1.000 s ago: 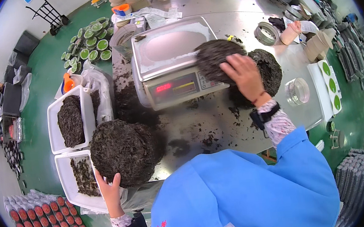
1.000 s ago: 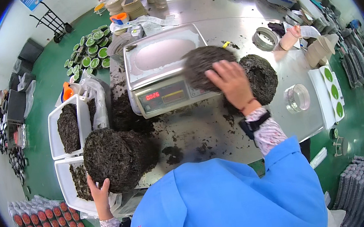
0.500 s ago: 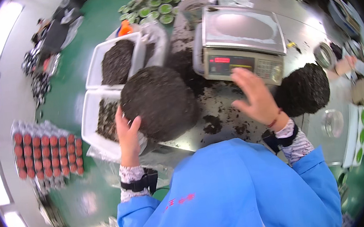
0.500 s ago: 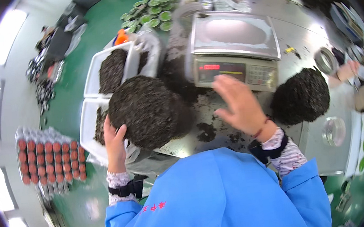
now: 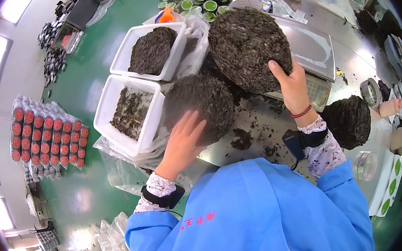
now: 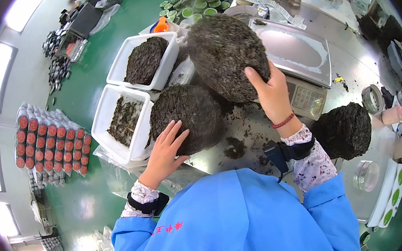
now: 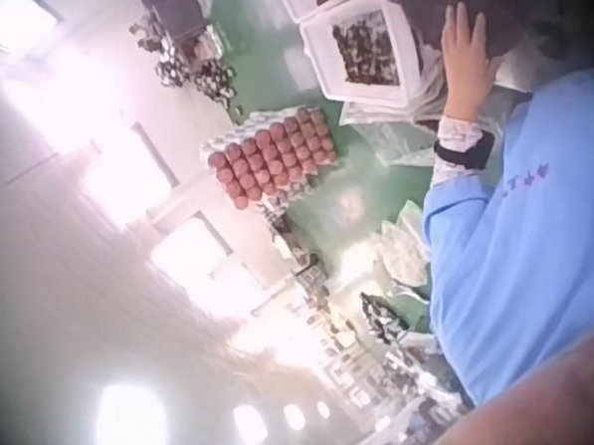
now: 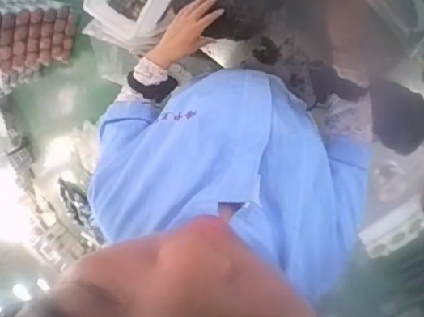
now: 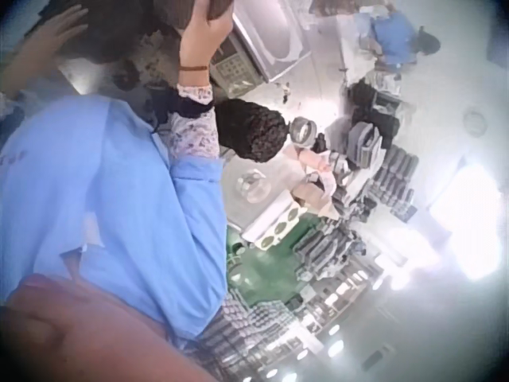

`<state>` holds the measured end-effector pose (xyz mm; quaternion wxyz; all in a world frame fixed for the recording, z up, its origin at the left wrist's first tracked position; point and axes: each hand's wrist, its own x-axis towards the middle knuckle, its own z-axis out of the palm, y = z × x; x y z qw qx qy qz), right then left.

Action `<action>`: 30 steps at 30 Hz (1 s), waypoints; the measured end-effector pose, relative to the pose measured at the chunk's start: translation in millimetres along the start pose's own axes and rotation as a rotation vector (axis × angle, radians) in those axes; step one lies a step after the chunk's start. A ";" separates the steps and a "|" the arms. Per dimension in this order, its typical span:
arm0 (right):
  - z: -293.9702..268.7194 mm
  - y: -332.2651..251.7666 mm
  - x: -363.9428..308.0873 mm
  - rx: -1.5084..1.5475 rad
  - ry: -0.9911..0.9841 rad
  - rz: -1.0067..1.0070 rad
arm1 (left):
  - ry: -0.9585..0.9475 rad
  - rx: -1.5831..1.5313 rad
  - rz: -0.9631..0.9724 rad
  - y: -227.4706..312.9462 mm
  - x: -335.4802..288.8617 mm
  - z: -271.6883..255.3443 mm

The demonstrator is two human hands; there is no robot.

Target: The person repeatedly scoops a dark granular material from a large bag, forms it into round portions by hand, and places each portion on a digital scale to check weight. The person adjusts portions by adding or removing material until the target weight is reached, then sets the portion aside on the table. This cycle repeats multiple times.

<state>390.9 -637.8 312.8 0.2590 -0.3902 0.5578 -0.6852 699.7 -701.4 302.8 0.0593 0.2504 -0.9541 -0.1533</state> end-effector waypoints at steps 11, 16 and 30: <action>-27.6 -2.1 -10.1 0.068 0.081 0.053 | -0.012 -0.042 0.063 -7.2 1.0 -9.5; -31.6 4.9 -12.8 0.107 0.055 0.098 | -0.023 0.065 0.151 -11.1 3.7 -10.1; -31.1 6.7 -13.2 -0.063 0.022 -0.008 | 0.458 -0.281 -0.159 -18.3 4.1 -12.1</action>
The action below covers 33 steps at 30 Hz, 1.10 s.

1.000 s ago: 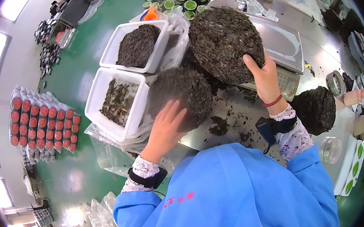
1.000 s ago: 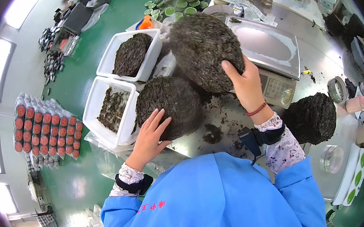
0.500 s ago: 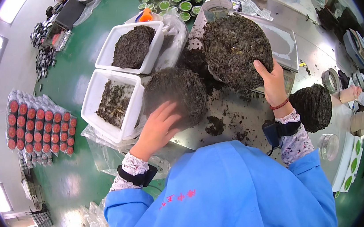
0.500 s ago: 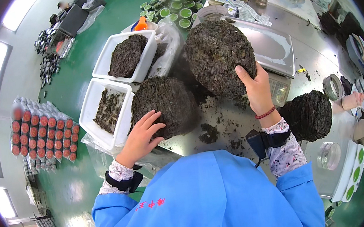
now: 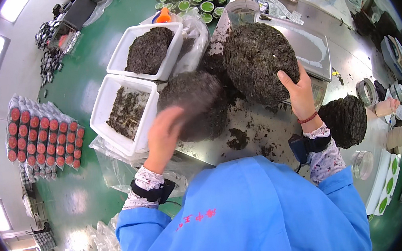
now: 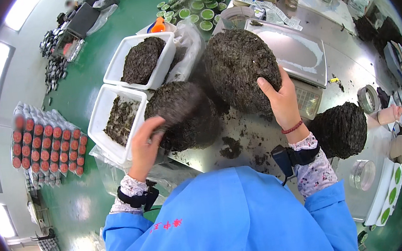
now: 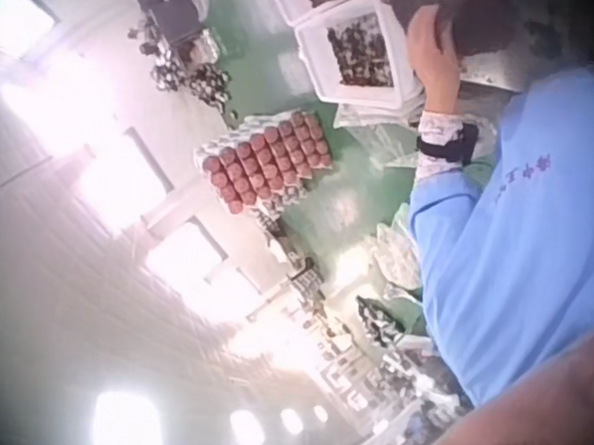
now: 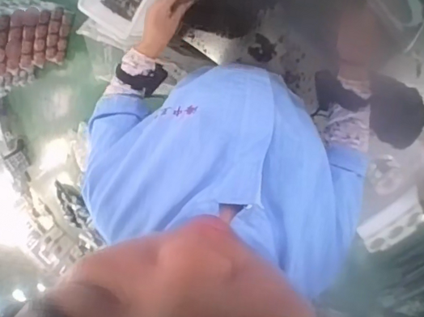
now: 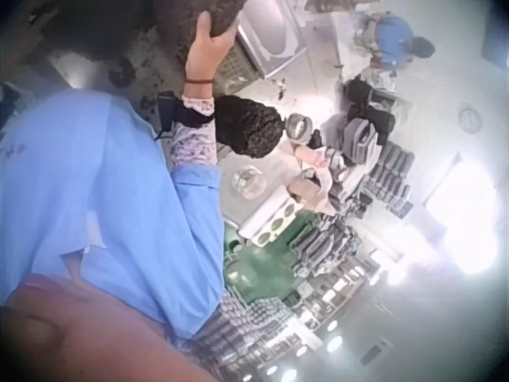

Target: The person repeatedly scoops a dark granular material from a large bag, forms it into round portions by hand, and places each portion on a digital scale to check weight. The person adjusts portions by adding or removing material until the target weight is reached, then sets the portion aside on the table. This cycle repeats multiple times.

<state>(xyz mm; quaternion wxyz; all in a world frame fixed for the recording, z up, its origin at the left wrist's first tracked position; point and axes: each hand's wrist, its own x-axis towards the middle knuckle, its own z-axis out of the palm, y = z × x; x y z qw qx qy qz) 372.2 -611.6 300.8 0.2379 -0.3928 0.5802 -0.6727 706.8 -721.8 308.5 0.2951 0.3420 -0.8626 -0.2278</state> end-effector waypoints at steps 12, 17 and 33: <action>22.4 -25.9 22.9 0.221 -0.189 -0.008 | 0.363 -1.341 -0.489 39.7 83.4 6.2; 43.1 -26.6 20.9 0.638 -0.136 0.309 | 0.209 -1.279 -0.547 45.9 84.5 48.4; 35.8 36.1 9.6 -0.729 -0.594 -0.549 | 0.194 -0.809 -0.874 -23.3 -67.5 14.6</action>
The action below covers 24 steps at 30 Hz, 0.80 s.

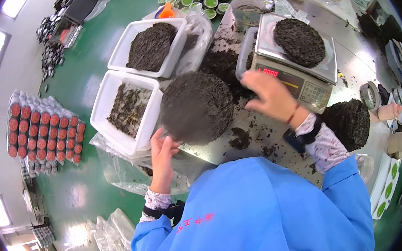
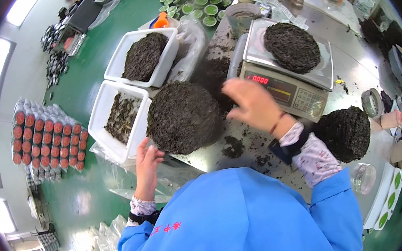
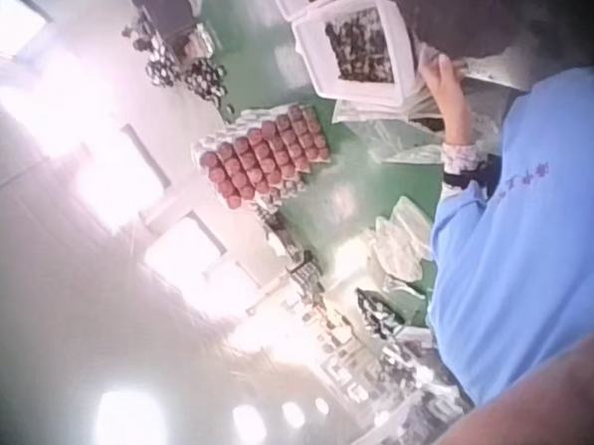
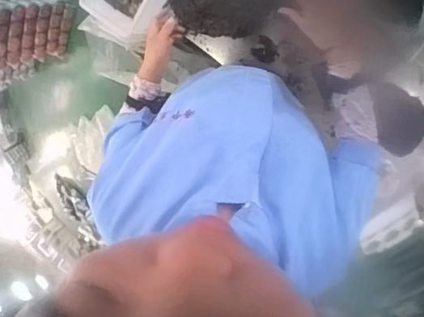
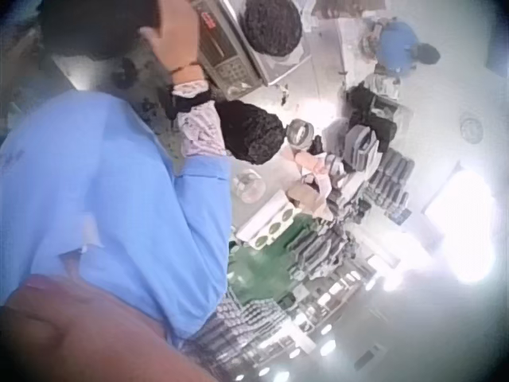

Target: The person repeatedly scoops a dark granular material from a large bag, forms it into round portions by hand, and places each portion on a digital scale to check weight. The person adjusts portions by adding or removing material until the target weight is reached, then sets the portion aside on the table. This cycle repeats multiple times.

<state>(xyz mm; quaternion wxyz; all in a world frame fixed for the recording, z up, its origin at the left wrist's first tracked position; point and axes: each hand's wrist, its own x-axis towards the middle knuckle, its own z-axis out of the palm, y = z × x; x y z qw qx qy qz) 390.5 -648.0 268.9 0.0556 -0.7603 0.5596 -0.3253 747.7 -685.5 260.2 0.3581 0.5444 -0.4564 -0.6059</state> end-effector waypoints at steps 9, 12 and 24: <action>51.9 -54.5 24.2 0.052 -0.209 -0.175 | -0.155 -0.275 0.152 41.4 -11.6 26.2; 48.0 -48.3 24.7 0.121 -0.190 -0.153 | -0.115 -0.287 0.223 38.7 -9.7 30.4; 14.1 -70.5 32.1 0.722 0.167 0.515 | -0.384 0.822 0.726 43.6 1.9 56.7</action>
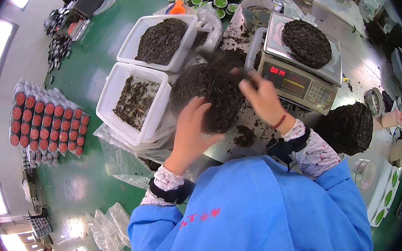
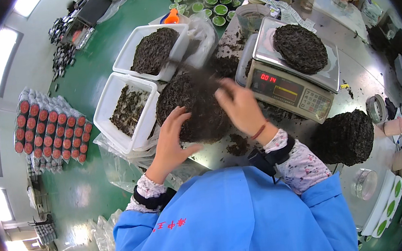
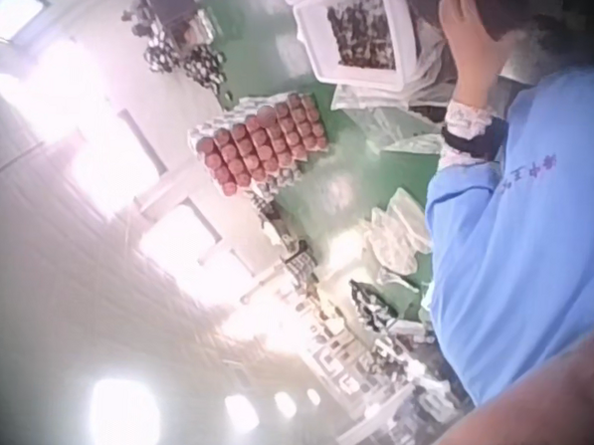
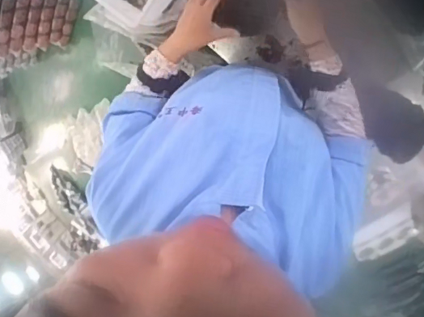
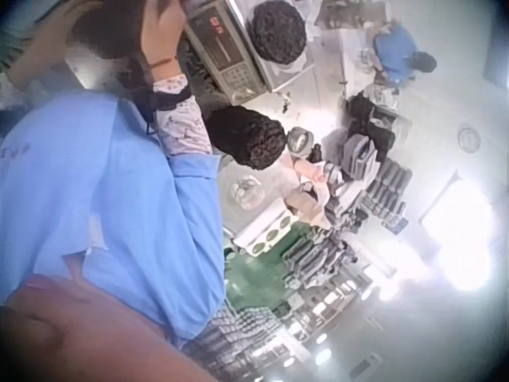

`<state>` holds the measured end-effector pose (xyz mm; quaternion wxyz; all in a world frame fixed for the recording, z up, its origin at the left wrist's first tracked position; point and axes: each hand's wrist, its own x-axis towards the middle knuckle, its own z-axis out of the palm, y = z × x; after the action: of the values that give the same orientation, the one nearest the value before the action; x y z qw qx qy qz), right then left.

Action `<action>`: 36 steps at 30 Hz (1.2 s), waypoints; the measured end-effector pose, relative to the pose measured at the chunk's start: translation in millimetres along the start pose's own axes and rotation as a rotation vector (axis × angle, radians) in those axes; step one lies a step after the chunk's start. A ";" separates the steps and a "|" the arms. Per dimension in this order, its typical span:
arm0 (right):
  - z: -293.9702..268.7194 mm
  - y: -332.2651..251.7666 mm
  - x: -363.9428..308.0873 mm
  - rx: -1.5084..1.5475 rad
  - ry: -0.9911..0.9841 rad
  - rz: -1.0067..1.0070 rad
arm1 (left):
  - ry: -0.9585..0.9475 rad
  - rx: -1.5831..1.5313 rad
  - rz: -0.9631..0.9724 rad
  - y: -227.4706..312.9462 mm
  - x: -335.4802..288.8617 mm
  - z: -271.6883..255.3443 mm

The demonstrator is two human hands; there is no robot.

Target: The person repeatedly scoops a dark granular material from a large bag, forms it into round portions by hand, and places each portion on a digital scale to check weight. The person adjusts portions by adding or removing material until the target weight is reached, then sets the portion aside on the table. This cycle repeats multiple times.

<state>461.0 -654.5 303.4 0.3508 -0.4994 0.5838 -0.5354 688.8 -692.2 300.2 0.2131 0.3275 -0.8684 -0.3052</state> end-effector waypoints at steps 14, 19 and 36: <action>-118.1 0.8 1.5 0.068 0.679 -0.260 | 0.800 0.207 -0.100 -32.9 13.5 -47.3; -122.0 1.3 -3.5 0.087 0.626 -0.120 | 0.764 -0.947 -0.135 -2.1 59.3 -48.7; -117.6 42.4 13.0 0.988 -0.072 0.237 | -0.179 -1.310 -0.462 12.6 141.6 26.8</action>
<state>337.8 -637.7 284.9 0.6232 -0.2222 0.3011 -0.6867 569.6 -773.2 313.3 0.2241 0.2815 -0.4281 -0.8290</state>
